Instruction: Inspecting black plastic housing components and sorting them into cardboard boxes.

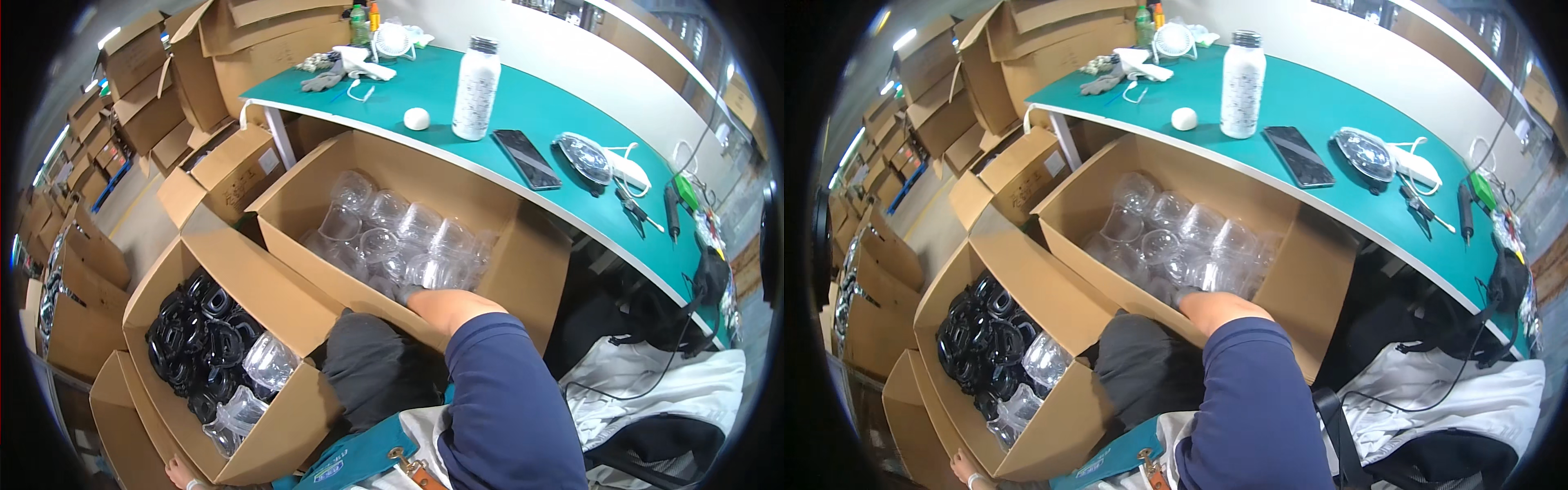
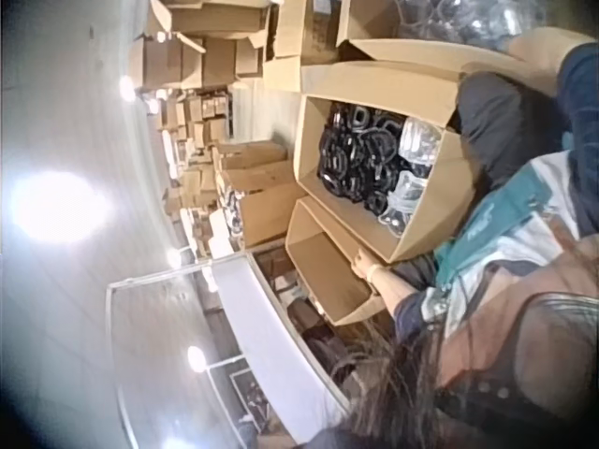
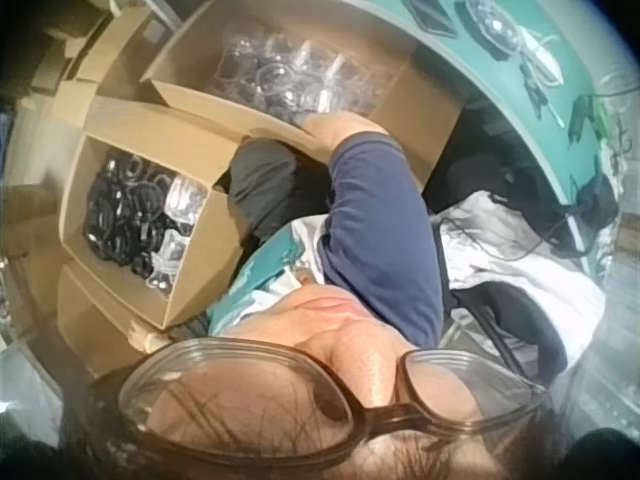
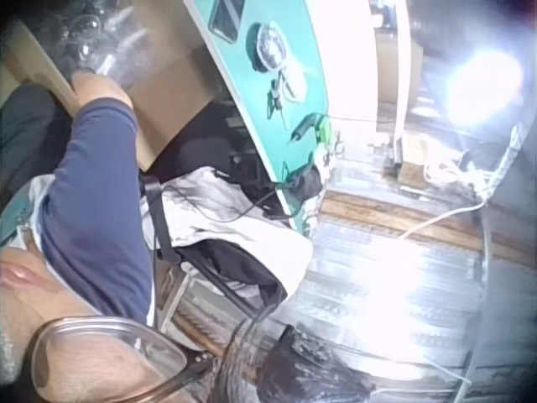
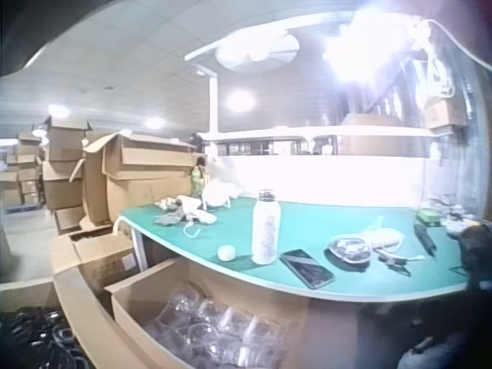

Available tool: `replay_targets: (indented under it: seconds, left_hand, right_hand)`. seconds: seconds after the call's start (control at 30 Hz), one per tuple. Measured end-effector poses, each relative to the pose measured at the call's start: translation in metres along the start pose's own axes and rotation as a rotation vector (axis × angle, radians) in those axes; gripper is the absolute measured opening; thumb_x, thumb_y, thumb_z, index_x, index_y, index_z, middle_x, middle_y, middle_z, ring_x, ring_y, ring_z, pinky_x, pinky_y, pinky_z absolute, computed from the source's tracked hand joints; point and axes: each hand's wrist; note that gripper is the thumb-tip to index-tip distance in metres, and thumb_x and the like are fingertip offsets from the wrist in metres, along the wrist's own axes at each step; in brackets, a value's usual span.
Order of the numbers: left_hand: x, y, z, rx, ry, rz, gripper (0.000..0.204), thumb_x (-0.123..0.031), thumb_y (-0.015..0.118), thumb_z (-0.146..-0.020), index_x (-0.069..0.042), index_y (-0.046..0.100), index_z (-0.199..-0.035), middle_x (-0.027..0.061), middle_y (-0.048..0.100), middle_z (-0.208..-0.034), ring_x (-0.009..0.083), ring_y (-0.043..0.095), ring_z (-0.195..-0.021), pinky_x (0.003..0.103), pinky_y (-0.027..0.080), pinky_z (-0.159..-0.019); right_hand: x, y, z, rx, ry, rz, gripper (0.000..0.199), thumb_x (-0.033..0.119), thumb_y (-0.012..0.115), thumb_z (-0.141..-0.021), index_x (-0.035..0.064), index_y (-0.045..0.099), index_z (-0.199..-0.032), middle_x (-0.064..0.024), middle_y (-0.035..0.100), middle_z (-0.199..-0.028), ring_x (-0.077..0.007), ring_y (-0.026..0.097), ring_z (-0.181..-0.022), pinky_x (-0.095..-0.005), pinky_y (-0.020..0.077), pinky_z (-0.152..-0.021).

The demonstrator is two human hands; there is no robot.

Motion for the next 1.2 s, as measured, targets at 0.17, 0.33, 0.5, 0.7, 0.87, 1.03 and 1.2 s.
replay_targets:
  seconds: [0.17, 0.33, 0.5, 0.7, 0.87, 1.03, 1.2]
  left_hand:
    - [-0.025, 0.005, 0.000, 0.006, -0.042, 0.018, 0.045, -0.048, 0.049, -0.091, -0.011, 0.068, -0.110, 0.0208, 0.049, -0.134, 0.0366, 0.051, -0.118, 0.044, 0.041, -0.099]
    - [-0.024, -0.018, 0.024, -0.019, -0.049, -0.054, 0.039, -0.045, 0.051, -0.092, -0.015, 0.068, -0.109, 0.0219, 0.048, -0.135, 0.0371, 0.051, -0.118, 0.044, 0.042, -0.097]
    - [-0.010, -0.013, 0.019, -0.011, -0.093, -0.007, 0.040, -0.046, 0.050, -0.091, -0.015, 0.069, -0.109, 0.0210, 0.048, -0.135, 0.0363, 0.050, -0.119, 0.045, 0.042, -0.097]
    - [-0.030, -0.012, 0.016, -0.003, -0.109, -0.003, 0.038, -0.045, 0.052, -0.091, -0.015, 0.069, -0.108, 0.0197, 0.049, -0.135, 0.0354, 0.051, -0.118, 0.044, 0.043, -0.097]
    - [-0.029, -0.005, 0.009, -0.005, -0.076, 0.015, 0.036, -0.043, 0.053, -0.091, -0.016, 0.070, -0.106, 0.0184, 0.049, -0.134, 0.0348, 0.052, -0.118, 0.044, 0.043, -0.096]
    - [-0.031, -0.018, 0.019, -0.002, -0.155, 0.038, 0.037, -0.044, 0.054, -0.089, -0.015, 0.070, -0.104, 0.0169, 0.050, -0.134, 0.0336, 0.052, -0.118, 0.045, 0.043, -0.097]
    - [-0.048, -0.021, 0.024, -0.002, -0.116, 0.055, 0.035, -0.043, 0.056, -0.087, -0.015, 0.070, -0.104, 0.0152, 0.050, -0.135, 0.0327, 0.052, -0.117, 0.045, 0.042, -0.097]
  right_hand:
    - [-0.027, -0.034, 0.032, -0.254, -0.178, 0.061, 0.048, 0.034, 0.033, -0.098, 0.0061, 0.053, -0.131, -0.0173, 0.057, -0.129, -0.0340, 0.060, -0.112, -0.0426, 0.0444, -0.098]
    - [-0.019, -0.113, 0.134, -0.090, -0.316, 0.056, 0.054, 0.040, 0.025, -0.097, 0.0080, 0.049, -0.133, -0.0185, 0.054, -0.130, -0.0347, 0.054, -0.118, -0.0464, 0.0405, -0.100]
    - [-0.011, -0.194, 0.190, -0.063, -0.490, 0.489, 0.048, 0.030, 0.043, -0.094, 0.0074, 0.048, -0.135, -0.0182, 0.057, -0.128, -0.0331, 0.055, -0.117, -0.0398, 0.0435, -0.099]
    - [-0.022, -0.306, 0.304, -0.328, -0.389, -0.425, 0.064, 0.003, 0.056, -0.075, 0.0101, 0.046, -0.138, -0.0203, 0.063, -0.113, -0.0280, 0.063, -0.098, -0.0328, 0.0499, -0.084]
    - [-0.003, -0.273, 0.272, -0.035, -1.099, -1.231, 0.073, -0.002, 0.063, -0.072, 0.0042, 0.038, -0.141, -0.0138, 0.063, -0.110, -0.0212, 0.061, -0.098, -0.0322, 0.0502, -0.083]
    - [0.152, -0.209, 0.341, 0.392, -1.076, -0.799, 0.068, 0.002, 0.058, -0.079, 0.0092, 0.036, -0.143, -0.0133, 0.063, -0.108, -0.0188, 0.063, -0.089, -0.0323, 0.0513, -0.076]
    - [0.254, -0.140, 0.359, -0.170, -1.266, -0.400, 0.052, 0.017, 0.052, -0.090, 0.0105, 0.039, -0.140, -0.0273, 0.059, -0.114, -0.0379, 0.061, -0.102, -0.0441, 0.0491, -0.082]
Point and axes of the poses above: each hand's wrist, its own z-axis away from the middle knuckle, its own y-axis out of the palm, x = y × z
